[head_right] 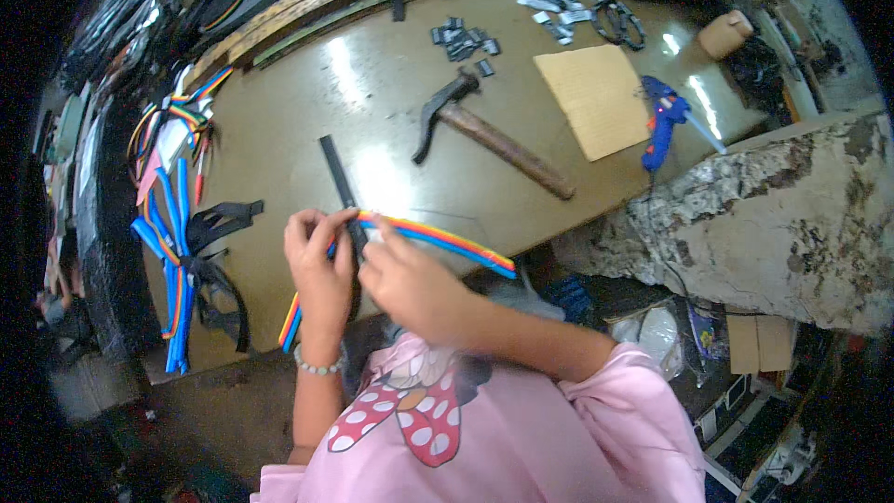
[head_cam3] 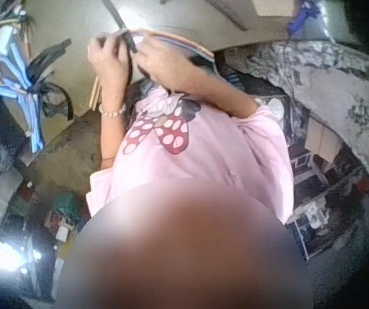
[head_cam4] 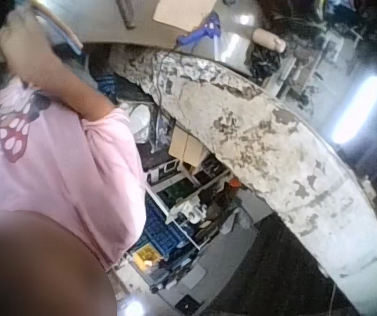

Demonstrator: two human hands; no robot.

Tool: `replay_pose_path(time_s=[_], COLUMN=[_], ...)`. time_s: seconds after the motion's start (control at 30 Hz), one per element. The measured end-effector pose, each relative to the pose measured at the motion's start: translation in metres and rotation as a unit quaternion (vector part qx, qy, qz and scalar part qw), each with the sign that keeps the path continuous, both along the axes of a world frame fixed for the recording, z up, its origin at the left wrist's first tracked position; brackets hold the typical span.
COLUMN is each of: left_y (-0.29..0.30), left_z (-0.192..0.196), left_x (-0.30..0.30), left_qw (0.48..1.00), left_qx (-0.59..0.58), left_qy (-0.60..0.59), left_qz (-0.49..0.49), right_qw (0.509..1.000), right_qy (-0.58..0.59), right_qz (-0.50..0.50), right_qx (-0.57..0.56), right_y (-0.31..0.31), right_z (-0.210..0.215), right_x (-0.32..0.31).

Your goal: The person assembles a decorative item by attaching a rainbow-colored strip to a black strap using a hot glue gun. They then cut a blue plastic strip with scissors. The person handles multiple strips and tools on a cluttered workbench.

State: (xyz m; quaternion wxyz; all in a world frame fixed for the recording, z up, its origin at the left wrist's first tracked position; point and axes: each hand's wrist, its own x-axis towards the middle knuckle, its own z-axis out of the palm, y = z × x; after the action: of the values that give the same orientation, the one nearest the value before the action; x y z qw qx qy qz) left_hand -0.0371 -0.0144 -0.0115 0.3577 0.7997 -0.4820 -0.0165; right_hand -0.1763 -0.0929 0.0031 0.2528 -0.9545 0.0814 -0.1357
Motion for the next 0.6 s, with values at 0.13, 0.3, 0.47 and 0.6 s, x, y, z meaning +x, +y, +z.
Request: replay_pose_path(time_s=[0.13, 0.3, 0.47, 0.6], left_y=[0.001, -0.001, 0.006, 0.018], left_z=[0.001, 0.006, 0.013, 0.015], left_x=[0.0, 0.0, -0.004, -0.004], left_qw=[1.0, 1.0, 0.996, 0.999], left_qx=[0.015, -0.004, -0.05, 0.033], left_qy=[0.01, 0.015, -0.063, 0.02], left_qz=[-0.002, -0.008, 0.027, 0.002], right_qw=[0.998, 0.801, 0.739, 0.785], right_qy=[-0.003, -0.224, -0.322, -0.134], right_qz=[0.049, -0.554, -0.592, -0.602], right_qx=[0.034, 0.032, 0.001, -0.059], right_y=[0.009, -0.082, -0.206, -0.215], right_z=[0.01, 0.003, -0.025, -0.013], right_x=[-0.028, -0.112, -0.174, -0.177])
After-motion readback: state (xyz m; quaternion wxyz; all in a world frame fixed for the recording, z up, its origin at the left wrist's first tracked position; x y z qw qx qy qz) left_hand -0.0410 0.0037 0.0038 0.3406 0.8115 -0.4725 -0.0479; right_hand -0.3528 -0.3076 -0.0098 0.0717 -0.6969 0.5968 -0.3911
